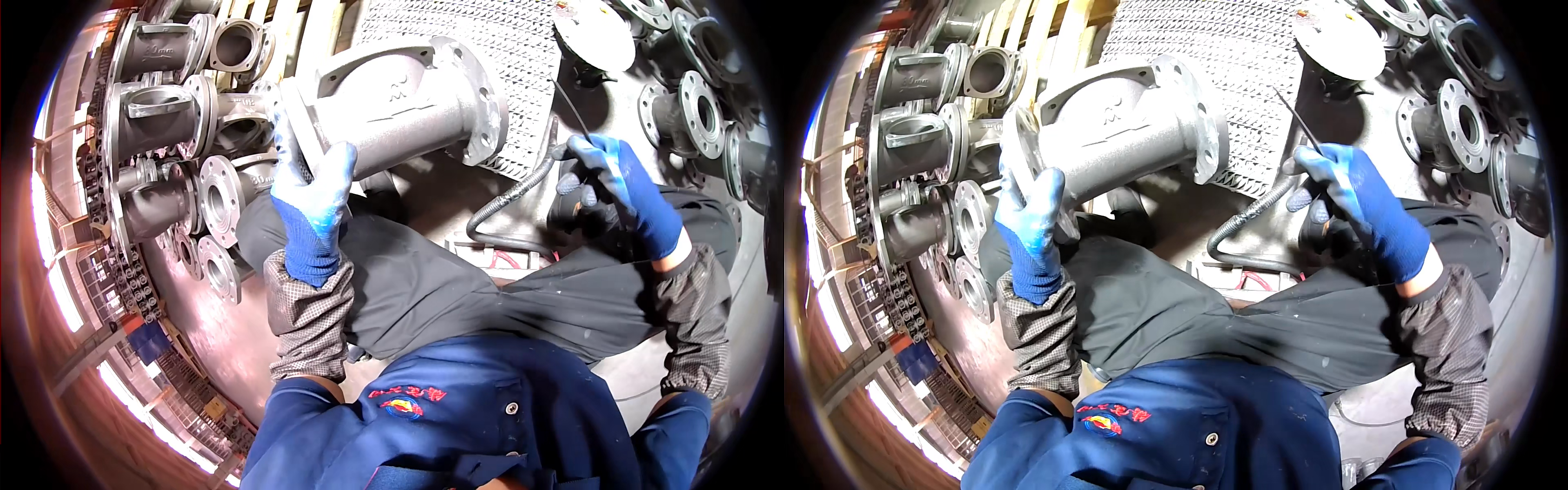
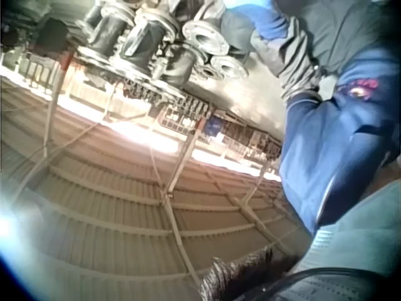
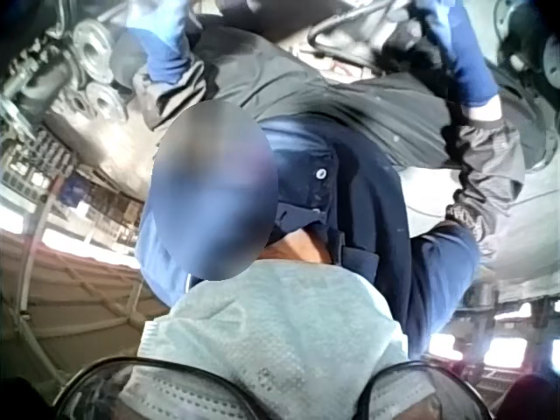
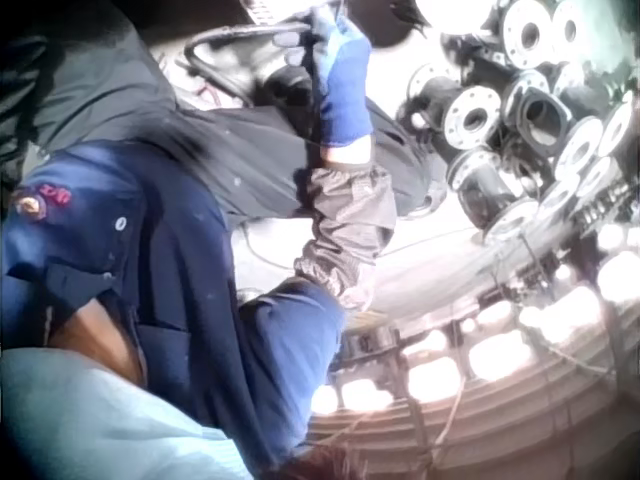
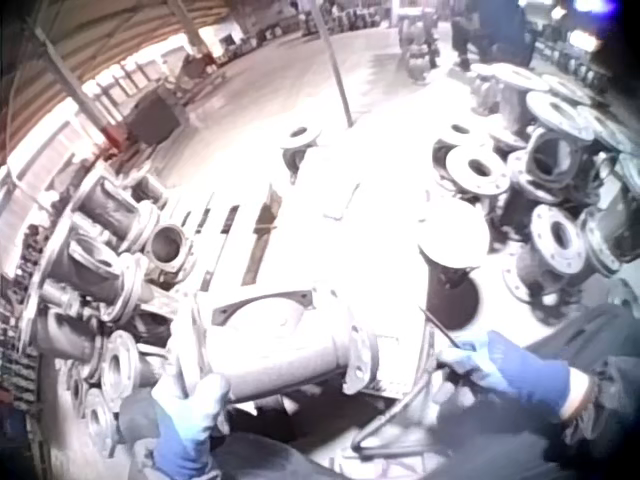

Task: The person marks the exterior surfaces of metal pipe fittings with a marker while seated on a floor surrounded by industrial equipment and similar parts.

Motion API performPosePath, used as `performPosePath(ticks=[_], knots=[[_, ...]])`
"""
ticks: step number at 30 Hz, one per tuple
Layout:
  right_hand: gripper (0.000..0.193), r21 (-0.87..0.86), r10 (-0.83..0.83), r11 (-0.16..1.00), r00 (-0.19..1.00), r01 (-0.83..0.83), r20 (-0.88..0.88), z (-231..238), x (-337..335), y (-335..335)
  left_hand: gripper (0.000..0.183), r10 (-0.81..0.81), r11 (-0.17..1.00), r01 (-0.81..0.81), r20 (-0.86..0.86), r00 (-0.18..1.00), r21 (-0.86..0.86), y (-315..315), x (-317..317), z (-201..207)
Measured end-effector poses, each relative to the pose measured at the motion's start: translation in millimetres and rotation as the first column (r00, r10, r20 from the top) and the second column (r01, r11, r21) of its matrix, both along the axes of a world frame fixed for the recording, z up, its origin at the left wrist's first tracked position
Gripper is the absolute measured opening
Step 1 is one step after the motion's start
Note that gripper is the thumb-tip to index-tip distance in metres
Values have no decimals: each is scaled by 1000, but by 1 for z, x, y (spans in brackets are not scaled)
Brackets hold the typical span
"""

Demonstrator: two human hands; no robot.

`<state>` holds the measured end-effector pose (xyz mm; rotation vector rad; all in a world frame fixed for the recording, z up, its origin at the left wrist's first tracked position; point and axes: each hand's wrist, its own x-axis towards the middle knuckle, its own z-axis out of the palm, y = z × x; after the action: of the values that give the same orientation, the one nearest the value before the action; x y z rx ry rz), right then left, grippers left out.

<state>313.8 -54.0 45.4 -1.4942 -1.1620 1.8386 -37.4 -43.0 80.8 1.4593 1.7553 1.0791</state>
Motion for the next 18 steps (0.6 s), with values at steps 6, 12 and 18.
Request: performPosePath(ticks=[6,12,18], knots=[[41,262,-277,934,955,241,107,5,-9,-30,78,21,999,-22,22,1000,41,10,29,9],[34,148,-539,816,828,559,-155,-11,-14,-24,73,51,999,-50,-53,997,22,12,43,15],[31,466,-619,767,698,441,359,-43,51,29,74,29,999,-30,47,998,16,13,42,15]])
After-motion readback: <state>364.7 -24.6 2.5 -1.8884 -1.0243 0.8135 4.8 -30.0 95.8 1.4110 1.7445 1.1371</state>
